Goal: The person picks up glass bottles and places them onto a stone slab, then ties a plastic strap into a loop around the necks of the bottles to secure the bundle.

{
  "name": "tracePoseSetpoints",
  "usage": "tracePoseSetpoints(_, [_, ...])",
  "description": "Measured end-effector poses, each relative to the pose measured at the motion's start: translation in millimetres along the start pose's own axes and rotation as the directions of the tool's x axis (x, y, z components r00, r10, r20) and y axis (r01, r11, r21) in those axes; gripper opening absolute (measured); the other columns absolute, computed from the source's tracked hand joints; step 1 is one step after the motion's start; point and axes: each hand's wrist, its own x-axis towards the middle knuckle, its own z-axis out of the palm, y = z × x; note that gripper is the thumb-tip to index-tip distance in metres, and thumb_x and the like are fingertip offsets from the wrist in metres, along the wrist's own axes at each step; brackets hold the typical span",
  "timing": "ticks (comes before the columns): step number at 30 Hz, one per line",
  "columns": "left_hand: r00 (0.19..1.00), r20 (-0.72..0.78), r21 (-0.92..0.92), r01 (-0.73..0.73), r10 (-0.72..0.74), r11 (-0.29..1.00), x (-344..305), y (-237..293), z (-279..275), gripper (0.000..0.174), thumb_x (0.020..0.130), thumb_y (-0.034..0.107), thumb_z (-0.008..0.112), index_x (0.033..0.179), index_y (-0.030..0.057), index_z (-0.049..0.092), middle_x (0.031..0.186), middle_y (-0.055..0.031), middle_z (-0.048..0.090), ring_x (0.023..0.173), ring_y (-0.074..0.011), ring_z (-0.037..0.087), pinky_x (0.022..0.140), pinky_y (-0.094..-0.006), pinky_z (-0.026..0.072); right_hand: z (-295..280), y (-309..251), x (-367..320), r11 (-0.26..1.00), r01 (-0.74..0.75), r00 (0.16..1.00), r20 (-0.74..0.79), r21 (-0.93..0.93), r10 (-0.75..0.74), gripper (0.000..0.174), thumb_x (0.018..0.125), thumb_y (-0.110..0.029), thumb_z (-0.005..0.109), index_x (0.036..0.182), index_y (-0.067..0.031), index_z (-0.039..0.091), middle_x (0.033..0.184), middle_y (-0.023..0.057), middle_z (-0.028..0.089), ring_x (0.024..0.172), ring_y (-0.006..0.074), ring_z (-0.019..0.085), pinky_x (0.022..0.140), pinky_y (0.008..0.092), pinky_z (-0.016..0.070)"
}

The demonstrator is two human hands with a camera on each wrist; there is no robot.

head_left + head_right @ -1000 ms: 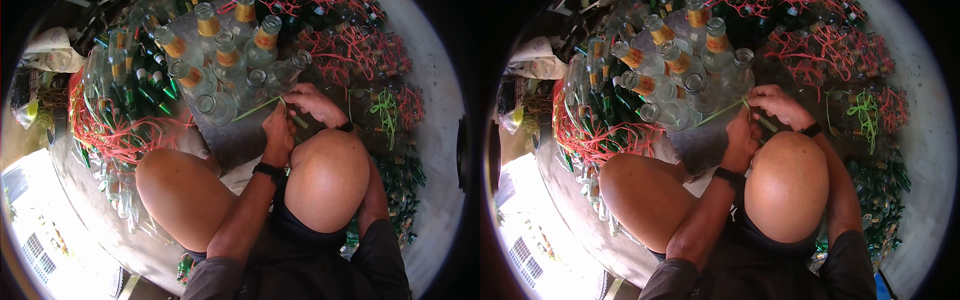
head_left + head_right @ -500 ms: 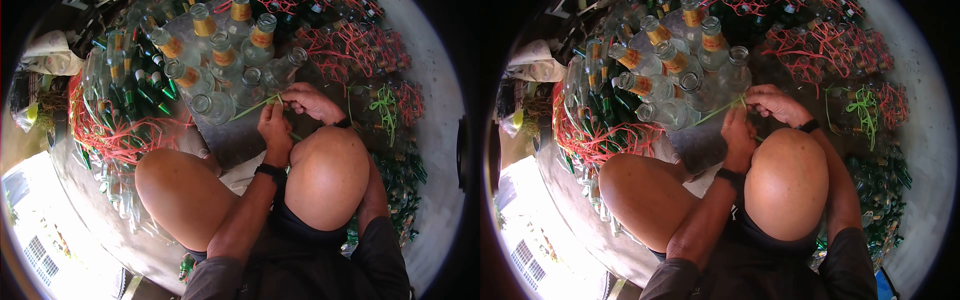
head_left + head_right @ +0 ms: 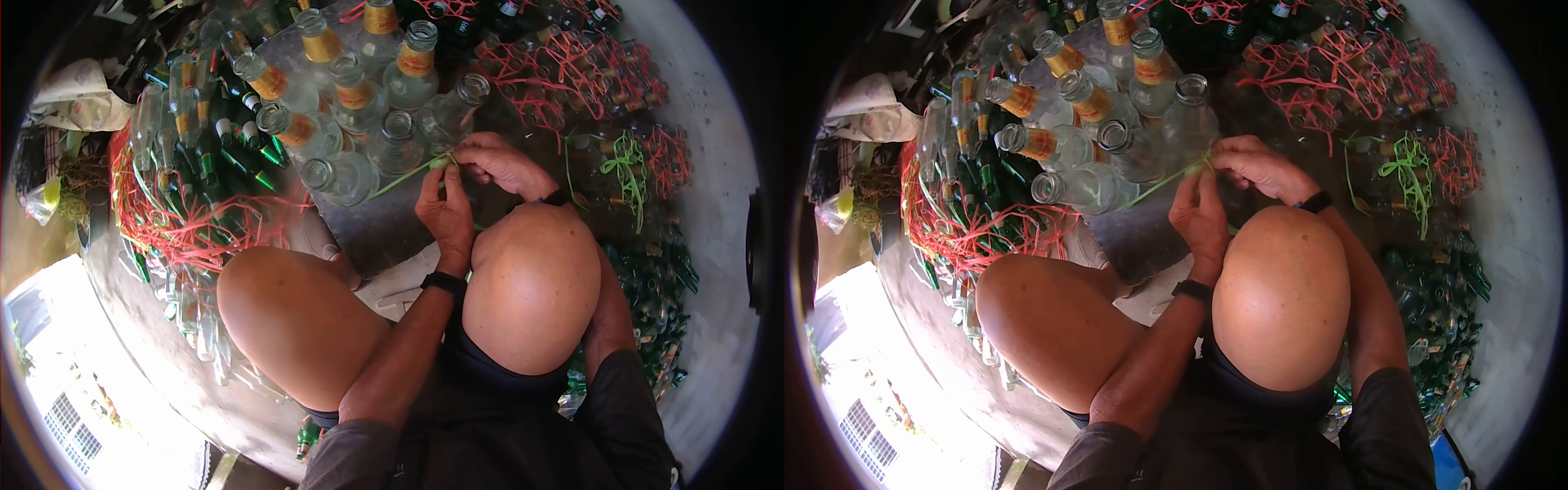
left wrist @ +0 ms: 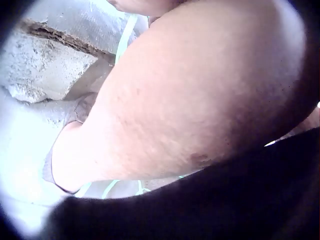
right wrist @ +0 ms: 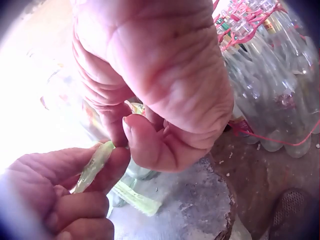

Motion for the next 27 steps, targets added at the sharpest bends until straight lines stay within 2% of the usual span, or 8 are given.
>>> tracePoseSetpoints(2, [0.957,0.007,0.195,-0.286,0.291,0.938,3,-11,-1,0.017,0.096,0.010,0.064,0.106,-0.0024,0.071,0.090,-0.0062,0.072,0.080,-0.0085,0.059,0.074,-0.0265,0.0494,1,-1,0,1.000,0.011,1.000,0.002,-0.013,-0.011,0.017,0.094,-0.024,0.068,0.089,-0.0087,0.066,0.071,-0.0084,0.049,0.059,0.0015,0.040,0.049,0.0198,0.0292])
tracePoseSetpoints(4, [0.966,0.029,0.227,-0.255,0.255,0.940,3,-11,-2,0.017,0.096,0.010,0.064,0.105,-0.0023,0.071,0.088,-0.0071,0.072,0.078,-0.0086,0.059,0.073,-0.0271,0.0495,1,-1,1,0.999,0.019,1.000,-0.023,-0.048,-0.020,0.016,0.094,-0.019,0.067,0.090,-0.0042,0.065,0.068,-0.0041,0.051,0.057,0.0048,0.045,0.048,0.0227,0.0323])
tracePoseSetpoints(9, [0.978,0.079,0.212,-0.206,0.193,0.955,6,-5,-5,0.014,0.098,0.011,0.065,0.101,-0.0025,0.070,0.077,-0.0062,0.066,0.069,-0.0083,0.058,0.063,-0.0268,0.0474,-5,8,6,0.993,0.059,0.998,0.007,-0.106,-0.059,0.016,0.095,-0.019,0.064,0.095,-0.0032,0.067,0.071,-0.0043,0.053,0.059,0.0042,0.046,0.049,0.0222,0.0331])
tracePoseSetpoints(12, [0.986,0.096,0.144,-0.152,0.139,0.978,10,-5,-7,0.015,0.098,0.010,0.066,0.100,-0.0033,0.071,0.078,-0.0032,0.067,0.072,-0.0071,0.057,0.065,-0.0264,0.0472,-7,12,6,0.991,0.078,0.997,0.020,-0.110,-0.076,0.018,0.096,-0.019,0.063,0.099,-0.0024,0.067,0.075,-0.0037,0.056,0.062,0.0039,0.048,0.050,0.0214,0.0342])
tracePoseSetpoints(17, [0.982,0.108,-0.116,0.170,-0.157,0.979,12,3,-5,0.011,0.092,0.010,0.066,0.090,0.0032,0.074,0.086,-0.0014,0.071,0.077,-0.0082,0.063,0.072,-0.0254,0.0497,-7,15,4,0.989,0.106,0.994,0.031,-0.104,-0.104,0.020,0.096,-0.019,0.062,0.104,-0.0013,0.067,0.080,-0.0025,0.060,0.066,0.0041,0.050,0.051,0.0209,0.0362])
tracePoseSetpoints(21, [0.987,0.115,-0.065,0.119,-0.111,0.991,15,-3,-6,0.012,0.091,0.014,0.068,0.094,0.0040,0.074,0.085,-0.0002,0.068,0.078,-0.0100,0.064,0.071,-0.0271,0.0508,-7,15,2,0.980,0.153,0.988,0.041,-0.130,-0.149,0.022,0.095,-0.020,0.062,0.104,-0.0006,0.067,0.080,-0.0018,0.061,0.066,0.0047,0.052,0.053,0.0213,0.0387])
tracePoseSetpoints(23, [0.935,0.098,-0.171,0.352,-0.340,0.920,17,-5,-6,0.014,0.089,0.016,0.071,0.099,0.0067,0.074,0.087,0.0007,0.066,0.075,-0.0092,0.063,0.068,-0.0278,0.0504,-3,11,-1,0.975,0.154,0.988,0.028,-0.158,-0.152,0.022,0.095,-0.020,0.062,0.104,-0.0005,0.067,0.080,-0.0014,0.061,0.067,0.0049,0.052,0.053,0.0216,0.0396])
tracePoseSetpoints(27, [0.909,0.056,-0.134,0.417,-0.413,0.899,15,4,-4,0.015,0.087,0.018,0.073,0.097,0.0072,0.074,0.090,0.0005,0.066,0.070,-0.0091,0.060,0.063,-0.0289,0.0490,-1,8,-3,0.963,0.151,0.988,0.002,-0.222,-0.155,0.022,0.096,-0.020,0.063,0.105,-0.0003,0.068,0.080,-0.0006,0.061,0.068,0.0060,0.055,0.055,0.0225,0.0422])
